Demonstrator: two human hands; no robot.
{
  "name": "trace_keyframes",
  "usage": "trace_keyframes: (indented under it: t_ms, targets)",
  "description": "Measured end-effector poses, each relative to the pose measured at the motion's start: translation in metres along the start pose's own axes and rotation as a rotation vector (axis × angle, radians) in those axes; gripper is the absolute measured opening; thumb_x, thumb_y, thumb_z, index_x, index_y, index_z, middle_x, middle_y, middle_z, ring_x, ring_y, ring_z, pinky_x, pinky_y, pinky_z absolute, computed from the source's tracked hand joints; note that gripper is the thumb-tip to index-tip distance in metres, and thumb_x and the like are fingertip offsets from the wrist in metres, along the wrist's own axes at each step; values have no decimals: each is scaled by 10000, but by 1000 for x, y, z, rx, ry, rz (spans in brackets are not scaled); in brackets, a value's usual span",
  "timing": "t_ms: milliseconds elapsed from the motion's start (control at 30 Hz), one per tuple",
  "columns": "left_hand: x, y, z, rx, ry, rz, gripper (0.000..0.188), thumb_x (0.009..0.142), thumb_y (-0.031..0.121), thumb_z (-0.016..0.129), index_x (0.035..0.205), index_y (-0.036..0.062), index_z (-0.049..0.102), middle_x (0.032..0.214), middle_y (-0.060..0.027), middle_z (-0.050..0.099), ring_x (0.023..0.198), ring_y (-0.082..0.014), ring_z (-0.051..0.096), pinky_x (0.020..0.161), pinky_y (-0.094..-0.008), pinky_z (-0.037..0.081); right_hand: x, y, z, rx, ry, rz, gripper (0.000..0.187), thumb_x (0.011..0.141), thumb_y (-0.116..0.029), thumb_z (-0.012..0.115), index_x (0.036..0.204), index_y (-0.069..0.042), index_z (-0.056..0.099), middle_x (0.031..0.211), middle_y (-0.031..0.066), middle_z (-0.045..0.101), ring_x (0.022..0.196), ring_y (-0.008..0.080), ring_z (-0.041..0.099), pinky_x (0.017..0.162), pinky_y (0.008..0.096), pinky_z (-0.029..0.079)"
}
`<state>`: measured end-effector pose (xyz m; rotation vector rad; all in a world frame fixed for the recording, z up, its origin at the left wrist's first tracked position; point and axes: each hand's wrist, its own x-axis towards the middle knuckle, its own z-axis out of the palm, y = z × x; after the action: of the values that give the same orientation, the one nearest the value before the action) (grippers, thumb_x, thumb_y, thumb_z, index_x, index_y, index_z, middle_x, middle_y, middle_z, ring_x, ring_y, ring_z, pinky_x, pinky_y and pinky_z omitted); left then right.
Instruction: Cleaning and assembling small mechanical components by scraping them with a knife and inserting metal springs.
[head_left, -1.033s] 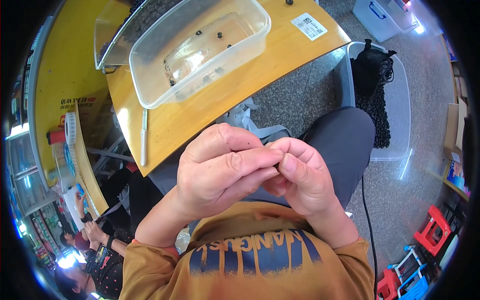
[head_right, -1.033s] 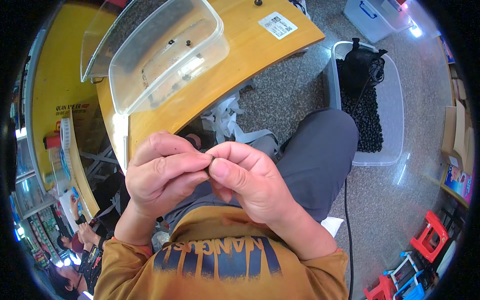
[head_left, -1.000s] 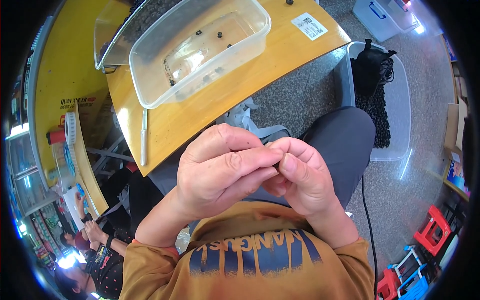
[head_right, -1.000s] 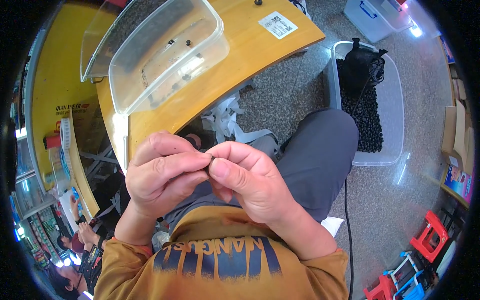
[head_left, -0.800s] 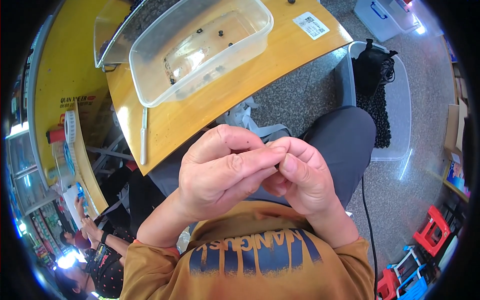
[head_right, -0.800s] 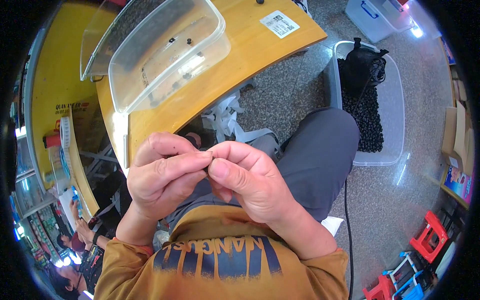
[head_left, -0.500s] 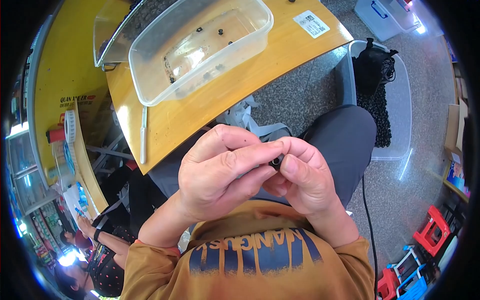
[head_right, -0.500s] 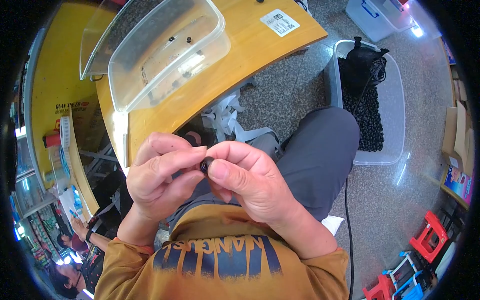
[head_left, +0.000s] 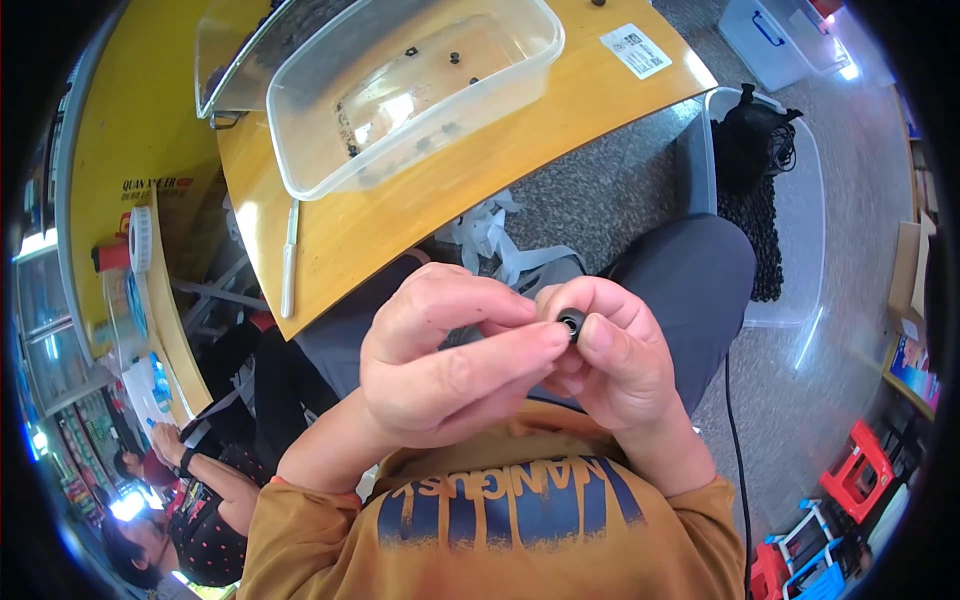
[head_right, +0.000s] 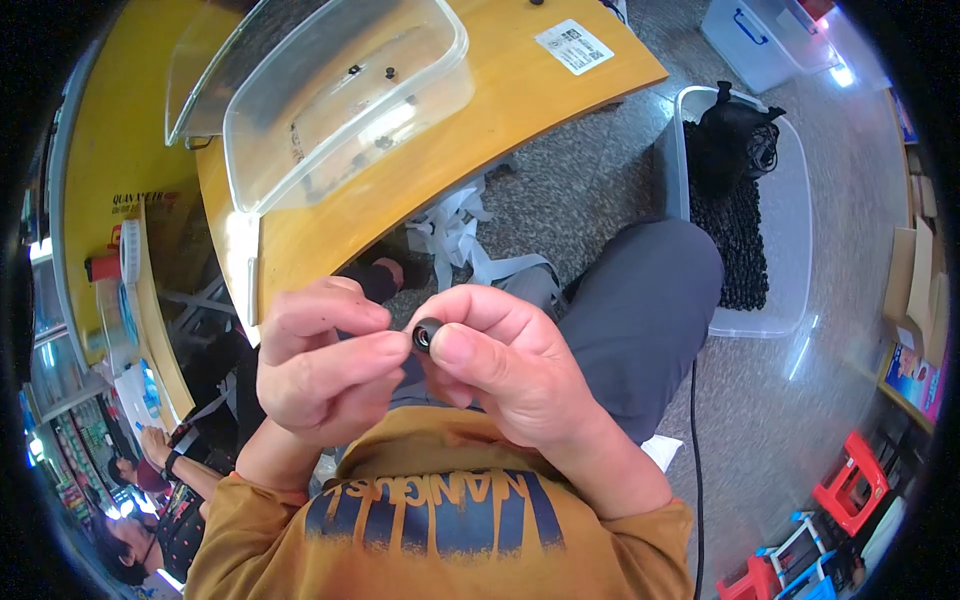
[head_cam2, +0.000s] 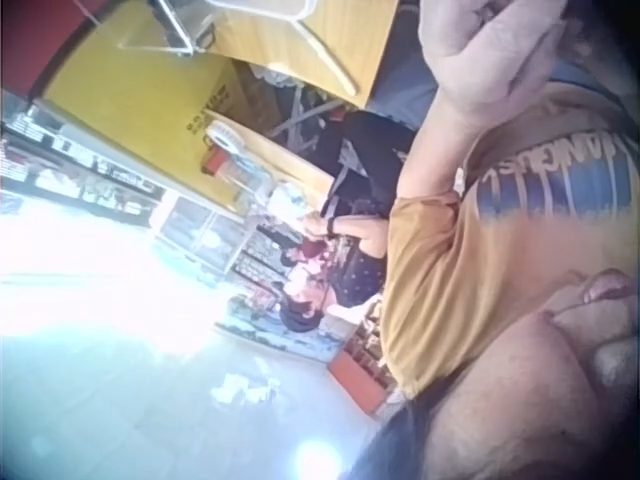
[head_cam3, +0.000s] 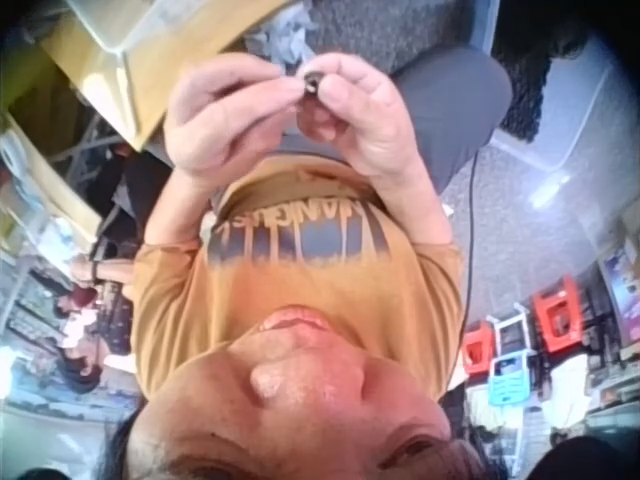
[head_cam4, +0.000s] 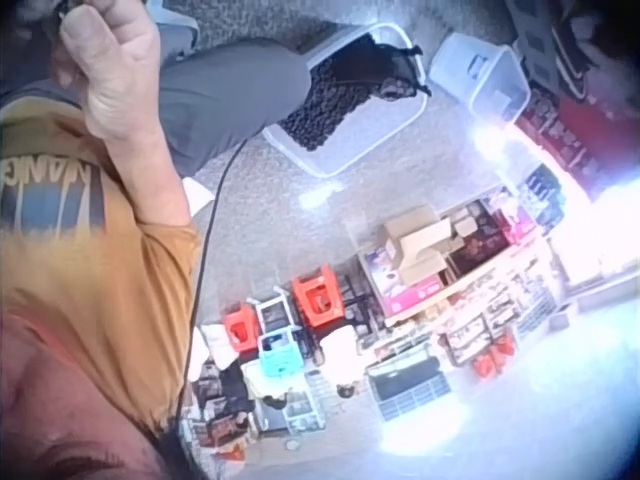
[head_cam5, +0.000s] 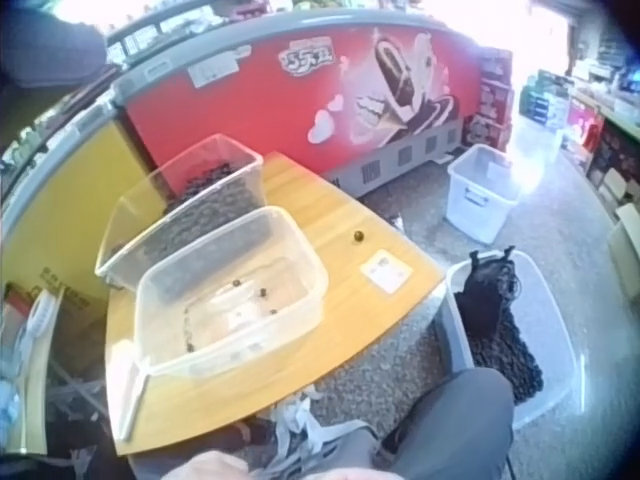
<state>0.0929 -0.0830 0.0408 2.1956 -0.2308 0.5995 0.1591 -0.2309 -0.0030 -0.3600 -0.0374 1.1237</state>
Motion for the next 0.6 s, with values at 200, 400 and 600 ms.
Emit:
trace_keyframes:
  t_ms: [200,400,600]
  targets:
    - [-9,-6,-5,53,7,53,302,618,-45,667,901,57,647,893,-96,544,692,-186,524,599,-287,428,3,7,4,-49,44,13,215,830,-214,583,924,-23,557,785,31,543,571,69,426,493,196,349]
    - [-23,-14,-10,45,88,22,300,630,-52,669,917,29,640,869,-88,569,730,-190,566,597,-273,453,1,8,4,-152,70,-116,275,826,-256,583,850,10,520,645,12,409,513,86,392,431,214,309]
    - [-55,-33,-67,388,277,-356,169,729,-16,607,892,26,625,849,-113,578,729,-218,576,638,-267,475,7,10,-1,-182,6,-135,228,874,-249,514,828,-31,464,653,3,385,494,70,366,437,212,314]
